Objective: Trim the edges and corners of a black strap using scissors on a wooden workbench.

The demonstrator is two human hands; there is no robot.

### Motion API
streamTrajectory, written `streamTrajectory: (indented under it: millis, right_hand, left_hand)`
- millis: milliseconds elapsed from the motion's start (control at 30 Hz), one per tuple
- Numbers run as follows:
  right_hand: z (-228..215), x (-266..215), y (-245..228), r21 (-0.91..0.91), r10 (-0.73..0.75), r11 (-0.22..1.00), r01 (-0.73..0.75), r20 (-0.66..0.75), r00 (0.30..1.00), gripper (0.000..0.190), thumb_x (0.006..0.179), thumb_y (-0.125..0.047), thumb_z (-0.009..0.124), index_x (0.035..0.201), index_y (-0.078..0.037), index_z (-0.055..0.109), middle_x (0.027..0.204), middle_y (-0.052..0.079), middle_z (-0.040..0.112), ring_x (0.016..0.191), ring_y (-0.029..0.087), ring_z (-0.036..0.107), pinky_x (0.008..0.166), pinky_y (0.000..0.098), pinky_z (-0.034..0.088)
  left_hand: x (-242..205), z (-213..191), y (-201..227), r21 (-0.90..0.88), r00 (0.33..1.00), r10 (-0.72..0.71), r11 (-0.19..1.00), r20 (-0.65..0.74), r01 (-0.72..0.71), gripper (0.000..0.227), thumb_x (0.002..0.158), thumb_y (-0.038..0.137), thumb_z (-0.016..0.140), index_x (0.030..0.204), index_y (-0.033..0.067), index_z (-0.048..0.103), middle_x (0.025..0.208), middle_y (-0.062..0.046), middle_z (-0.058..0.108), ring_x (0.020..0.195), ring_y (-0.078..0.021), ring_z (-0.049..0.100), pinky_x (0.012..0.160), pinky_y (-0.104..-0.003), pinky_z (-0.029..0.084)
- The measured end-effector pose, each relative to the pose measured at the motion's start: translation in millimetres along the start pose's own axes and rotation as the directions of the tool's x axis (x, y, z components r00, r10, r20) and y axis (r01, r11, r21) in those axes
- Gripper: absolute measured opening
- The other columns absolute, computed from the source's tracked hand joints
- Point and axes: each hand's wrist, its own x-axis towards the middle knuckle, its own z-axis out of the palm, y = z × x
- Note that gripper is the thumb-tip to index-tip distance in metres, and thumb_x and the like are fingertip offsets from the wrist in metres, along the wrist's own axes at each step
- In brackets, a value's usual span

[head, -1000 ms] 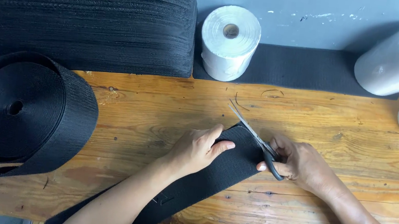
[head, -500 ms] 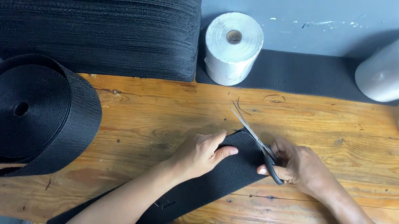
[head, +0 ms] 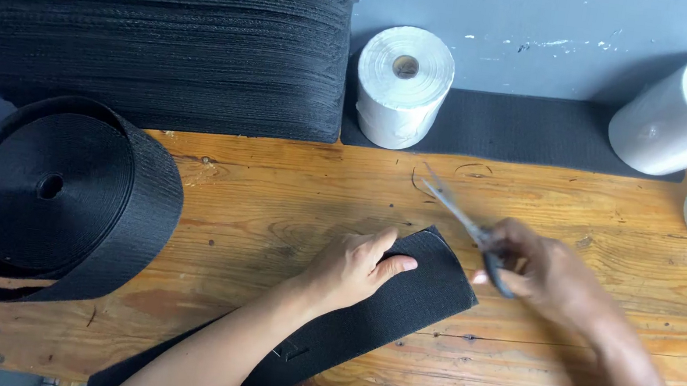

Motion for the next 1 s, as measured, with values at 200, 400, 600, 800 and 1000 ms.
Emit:
streamTrajectory:
  millis: [200, 400, 600, 800, 1000]
  right_hand:
    - [-56, -7, 10, -0.215, 0.196, 0.950, -0.226, -0.153, 0.969, 0.047, 0.080, -0.023, 0.082, 0.125, -0.024, 0.070, 0.098, 0.001, 0.080, 0.089, 0.018, 0.074, 0.084, 0.0315, 0.051]
    - [-63, -6, 24, -0.432, 0.215, 0.847, -0.308, -0.251, 0.944, 0.048, 0.086, -0.044, 0.071, 0.130, -0.026, 0.062, 0.125, -0.004, 0.073, 0.118, 0.019, 0.066, 0.089, 0.0403, 0.053]
    - [-52, 3, 72, -0.675, -0.118, 0.707, -0.211, -0.406, 0.906, 0.045, 0.089, -0.045, 0.069, 0.130, -0.029, 0.060, 0.118, -0.005, 0.075, 0.113, 0.023, 0.068, 0.078, 0.0424, 0.059]
    - [-42, 13, 86, -0.793, -0.347, 0.576, -0.196, -0.455, 0.820, 0.036, 0.092, -0.049, 0.069, 0.127, -0.038, 0.065, 0.105, -0.010, 0.074, 0.100, 0.015, 0.072, 0.067, 0.0362, 0.059]
    - [-42, 13, 66, -0.651, -0.202, 0.749, -0.121, -0.399, 0.894, 0.035, 0.092, -0.038, 0.066, 0.125, -0.028, 0.062, 0.110, 0.001, 0.074, 0.106, 0.026, 0.071, 0.078, 0.0460, 0.058]
  left_hand:
    - [0, 1, -1, -0.012, 1.000, -0.003, 1.000, -0.023, 0.003, 0.039, 0.103, 0.038, 0.062, 0.086, 0.0058, 0.049, 0.063, -0.015, 0.058, 0.058, -0.0354, 0.060, 0.053, -0.047, 0.041]
    - [3, -4, 2, 0.012, 1.000, 0.000, 1.000, -0.017, 0.000, 0.041, 0.103, 0.038, 0.062, 0.084, 0.0047, 0.048, 0.057, -0.013, 0.054, 0.049, -0.0316, 0.055, 0.047, -0.045, 0.038]
    - [3, -2, 2, -0.013, 0.999, -0.041, 0.999, -0.015, 0.041, 0.040, 0.104, 0.039, 0.061, 0.085, 0.0057, 0.049, 0.060, -0.013, 0.057, 0.053, -0.0332, 0.057, 0.050, -0.046, 0.040]
    - [3, -1, 1, -0.034, 0.997, -0.068, 0.997, -0.022, 0.068, 0.042, 0.102, 0.040, 0.063, 0.083, 0.0064, 0.047, 0.058, -0.012, 0.054, 0.050, -0.0323, 0.053, 0.048, -0.045, 0.037]
    - [1, 3, 0, 0.032, 0.989, -0.150, 0.988, 0.017, 0.149, 0.046, 0.101, 0.050, 0.057, 0.086, 0.0078, 0.050, 0.063, -0.014, 0.062, 0.059, -0.0387, 0.063, 0.052, -0.049, 0.042]
